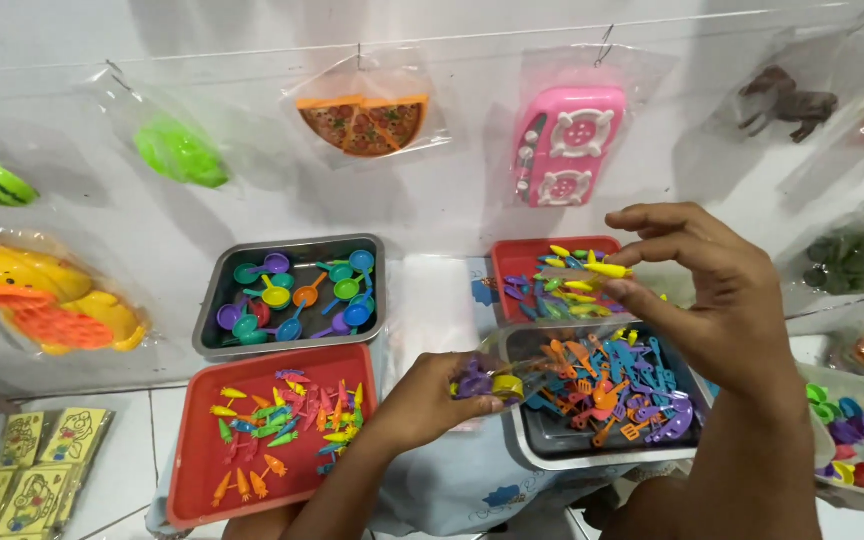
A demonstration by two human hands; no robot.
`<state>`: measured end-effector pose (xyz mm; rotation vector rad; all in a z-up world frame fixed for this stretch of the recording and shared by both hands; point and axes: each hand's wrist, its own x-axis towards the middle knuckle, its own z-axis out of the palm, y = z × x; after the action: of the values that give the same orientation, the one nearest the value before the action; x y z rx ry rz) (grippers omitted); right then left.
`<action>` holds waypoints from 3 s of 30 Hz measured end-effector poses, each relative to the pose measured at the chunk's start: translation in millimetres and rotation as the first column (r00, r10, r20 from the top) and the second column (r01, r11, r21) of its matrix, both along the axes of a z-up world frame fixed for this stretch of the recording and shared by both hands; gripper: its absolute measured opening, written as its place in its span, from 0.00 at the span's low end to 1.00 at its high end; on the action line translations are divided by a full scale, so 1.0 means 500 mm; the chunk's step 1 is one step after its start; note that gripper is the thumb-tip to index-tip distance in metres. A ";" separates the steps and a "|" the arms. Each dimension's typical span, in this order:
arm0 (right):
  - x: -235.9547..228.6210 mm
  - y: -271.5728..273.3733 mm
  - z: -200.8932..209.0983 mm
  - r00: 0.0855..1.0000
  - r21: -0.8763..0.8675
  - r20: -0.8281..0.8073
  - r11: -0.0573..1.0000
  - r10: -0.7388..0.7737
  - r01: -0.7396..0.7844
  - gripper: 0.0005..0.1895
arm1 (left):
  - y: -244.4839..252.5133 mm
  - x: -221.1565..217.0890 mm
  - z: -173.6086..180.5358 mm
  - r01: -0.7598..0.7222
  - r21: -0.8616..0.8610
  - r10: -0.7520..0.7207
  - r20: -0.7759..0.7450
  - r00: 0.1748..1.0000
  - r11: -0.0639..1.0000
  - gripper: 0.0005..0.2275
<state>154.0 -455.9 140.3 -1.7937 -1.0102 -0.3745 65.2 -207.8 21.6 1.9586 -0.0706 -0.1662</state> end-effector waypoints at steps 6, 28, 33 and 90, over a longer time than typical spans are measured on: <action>-0.021 0.031 0.019 0.997 -0.150 0.023 0.986 -0.068 0.071 0.13 | 0.000 -0.003 0.003 0.035 0.017 -0.035 -0.007 0.999 0.999 0.16; 0.003 0.099 -0.028 0.949 -0.319 -0.309 0.947 -0.058 -0.046 0.13 | -0.028 0.034 -0.061 0.028 -0.393 0.032 0.145 0.989 0.919 0.10; -0.004 0.123 -0.020 0.963 -0.318 -0.268 0.945 -0.016 -0.073 0.16 | -0.023 0.038 -0.067 0.035 -0.447 0.041 0.159 0.986 0.894 0.09; 0.096 0.177 -0.243 0.582 0.299 -0.723 0.928 0.372 -0.222 0.06 | 0.062 0.030 -0.100 0.058 -0.587 -0.085 -0.018 0.996 0.807 0.13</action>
<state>201.9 -367.4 18.8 -1.3484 -0.5931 0.4996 80.1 -176.7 -28.2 1.3275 -0.1495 -0.2083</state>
